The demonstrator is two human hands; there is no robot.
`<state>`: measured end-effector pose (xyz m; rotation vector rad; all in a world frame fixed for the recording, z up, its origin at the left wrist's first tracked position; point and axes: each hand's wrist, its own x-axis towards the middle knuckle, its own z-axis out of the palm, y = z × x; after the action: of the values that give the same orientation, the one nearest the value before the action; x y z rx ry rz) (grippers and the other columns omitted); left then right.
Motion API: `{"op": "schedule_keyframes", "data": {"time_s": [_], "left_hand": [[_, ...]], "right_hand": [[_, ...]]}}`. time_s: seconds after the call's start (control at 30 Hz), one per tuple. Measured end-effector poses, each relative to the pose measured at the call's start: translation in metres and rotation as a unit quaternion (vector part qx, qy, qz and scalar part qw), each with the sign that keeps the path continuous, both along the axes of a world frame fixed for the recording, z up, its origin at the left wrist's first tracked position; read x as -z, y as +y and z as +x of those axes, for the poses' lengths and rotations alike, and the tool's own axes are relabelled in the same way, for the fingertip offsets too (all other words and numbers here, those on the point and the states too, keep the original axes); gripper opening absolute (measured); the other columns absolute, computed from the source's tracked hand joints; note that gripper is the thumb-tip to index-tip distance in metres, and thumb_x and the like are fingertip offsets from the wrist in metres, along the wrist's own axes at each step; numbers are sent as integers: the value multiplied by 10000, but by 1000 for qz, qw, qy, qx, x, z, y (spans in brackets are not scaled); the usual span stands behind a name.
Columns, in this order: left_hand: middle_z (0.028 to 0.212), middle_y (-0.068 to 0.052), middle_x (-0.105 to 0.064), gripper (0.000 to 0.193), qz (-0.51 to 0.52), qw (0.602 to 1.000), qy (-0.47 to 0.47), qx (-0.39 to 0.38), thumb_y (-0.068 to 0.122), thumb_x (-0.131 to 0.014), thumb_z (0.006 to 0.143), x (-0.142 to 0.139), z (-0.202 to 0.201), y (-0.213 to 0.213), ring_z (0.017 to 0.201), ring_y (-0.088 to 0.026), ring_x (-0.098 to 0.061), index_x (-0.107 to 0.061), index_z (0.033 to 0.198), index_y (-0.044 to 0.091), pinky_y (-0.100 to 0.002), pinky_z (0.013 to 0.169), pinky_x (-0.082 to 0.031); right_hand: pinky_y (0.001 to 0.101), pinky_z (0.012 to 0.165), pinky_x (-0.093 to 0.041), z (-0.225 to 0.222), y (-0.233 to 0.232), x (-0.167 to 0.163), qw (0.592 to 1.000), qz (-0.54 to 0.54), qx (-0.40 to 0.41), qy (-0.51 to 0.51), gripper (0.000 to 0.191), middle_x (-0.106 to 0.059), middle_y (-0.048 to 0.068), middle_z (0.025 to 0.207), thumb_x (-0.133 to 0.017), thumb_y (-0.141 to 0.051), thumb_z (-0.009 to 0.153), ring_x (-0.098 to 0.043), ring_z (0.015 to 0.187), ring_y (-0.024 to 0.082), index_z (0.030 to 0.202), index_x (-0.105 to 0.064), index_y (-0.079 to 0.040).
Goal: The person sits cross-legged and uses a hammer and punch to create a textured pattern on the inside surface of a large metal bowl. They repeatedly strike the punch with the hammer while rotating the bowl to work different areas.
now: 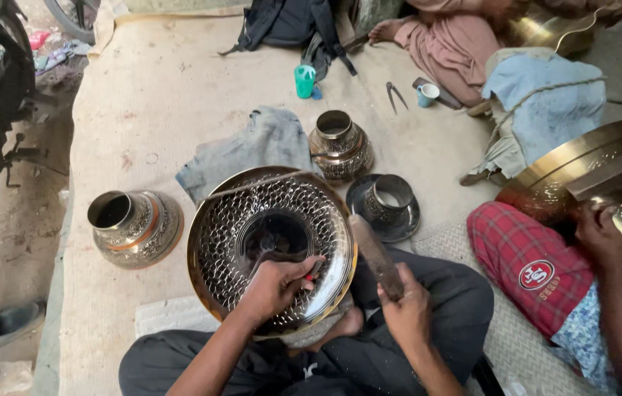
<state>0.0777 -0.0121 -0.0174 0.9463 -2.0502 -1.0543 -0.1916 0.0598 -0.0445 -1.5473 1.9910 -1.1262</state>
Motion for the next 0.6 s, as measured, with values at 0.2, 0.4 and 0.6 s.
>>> {"op": "schedule_keyframes", "data": {"time_s": [0.2, 0.4, 0.6], "left_hand": [[956, -145, -765, 553, 43, 999, -20, 5, -88, -662, 826, -1, 0, 0, 831, -221, -809, -642, 1346, 100, -310, 761, -596], [988, -165, -749, 575, -3, 1000, -19, -5, -74, -710, 782, -3, 1, 0, 863, -258, -791, -656, 1324, 107, -321, 719, -583], [1005, -154, -763, 611, 18, 1000, -16, 18, -135, -616, 786, 9, 6, 0, 838, -195, -805, -654, 1351, 94, -302, 776, -599]], "right_hand": [[500, 727, -540, 1, 1, 8, 978, 57, 16, -199, 271, -713, 225, 864, -769, 18, 765, -684, 806, 424, 1008, -655, -22], [427, 726, -569, 2, -3, 3, 987, 73, 24, -141, 272, -743, 130, 818, -781, 14, 774, -745, 764, 284, 1002, -646, -48], [398, 780, -555, 9, 1, -2, 982, 22, 9, -185, 414, -739, 113, 877, -758, 23, 731, -722, 844, 284, 1112, -636, -81]]}}
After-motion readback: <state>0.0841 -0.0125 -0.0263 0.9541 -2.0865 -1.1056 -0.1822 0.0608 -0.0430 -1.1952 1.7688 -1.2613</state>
